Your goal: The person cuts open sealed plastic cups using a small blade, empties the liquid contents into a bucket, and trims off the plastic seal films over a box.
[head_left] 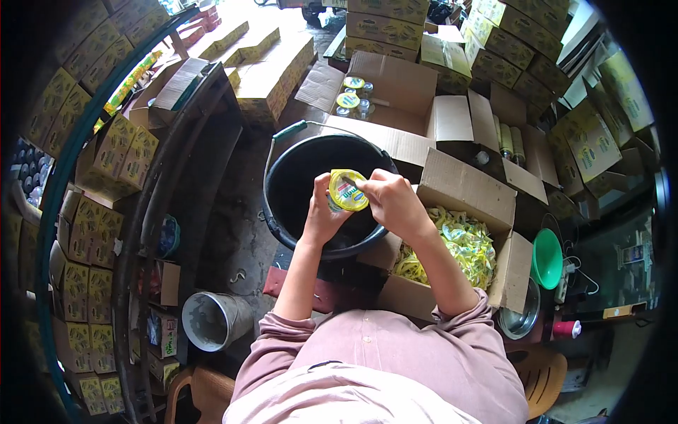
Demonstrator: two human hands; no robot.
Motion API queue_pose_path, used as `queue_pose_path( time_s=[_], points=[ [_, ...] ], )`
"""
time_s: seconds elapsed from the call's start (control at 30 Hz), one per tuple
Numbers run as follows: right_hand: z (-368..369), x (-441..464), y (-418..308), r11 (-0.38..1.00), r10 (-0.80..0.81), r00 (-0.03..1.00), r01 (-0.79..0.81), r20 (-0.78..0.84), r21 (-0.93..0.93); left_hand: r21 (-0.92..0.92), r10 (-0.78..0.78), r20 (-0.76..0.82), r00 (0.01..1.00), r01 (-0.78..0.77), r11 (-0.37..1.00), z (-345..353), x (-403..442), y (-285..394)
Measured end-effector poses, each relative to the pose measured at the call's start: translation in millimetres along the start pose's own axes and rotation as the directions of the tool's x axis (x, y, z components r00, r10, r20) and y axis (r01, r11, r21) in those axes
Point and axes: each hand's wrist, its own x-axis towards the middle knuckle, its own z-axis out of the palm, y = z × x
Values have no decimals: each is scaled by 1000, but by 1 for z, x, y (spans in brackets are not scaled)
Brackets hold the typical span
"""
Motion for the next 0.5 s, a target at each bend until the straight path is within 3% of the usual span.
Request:
queue_pose_path(
  time_s=[0.23, 0.5],
  points=[
    [9, -1, 8, 1000, -1, 1000, 1, 18, -28, -61, -69, 8, 998, 70, 996, 2, -2, -8],
    [5, -5, 19, 999, 21, 995, -17, 102, -41, 102, -68, 27, 997, 65, 993, 0, -2, -8]
  ],
)
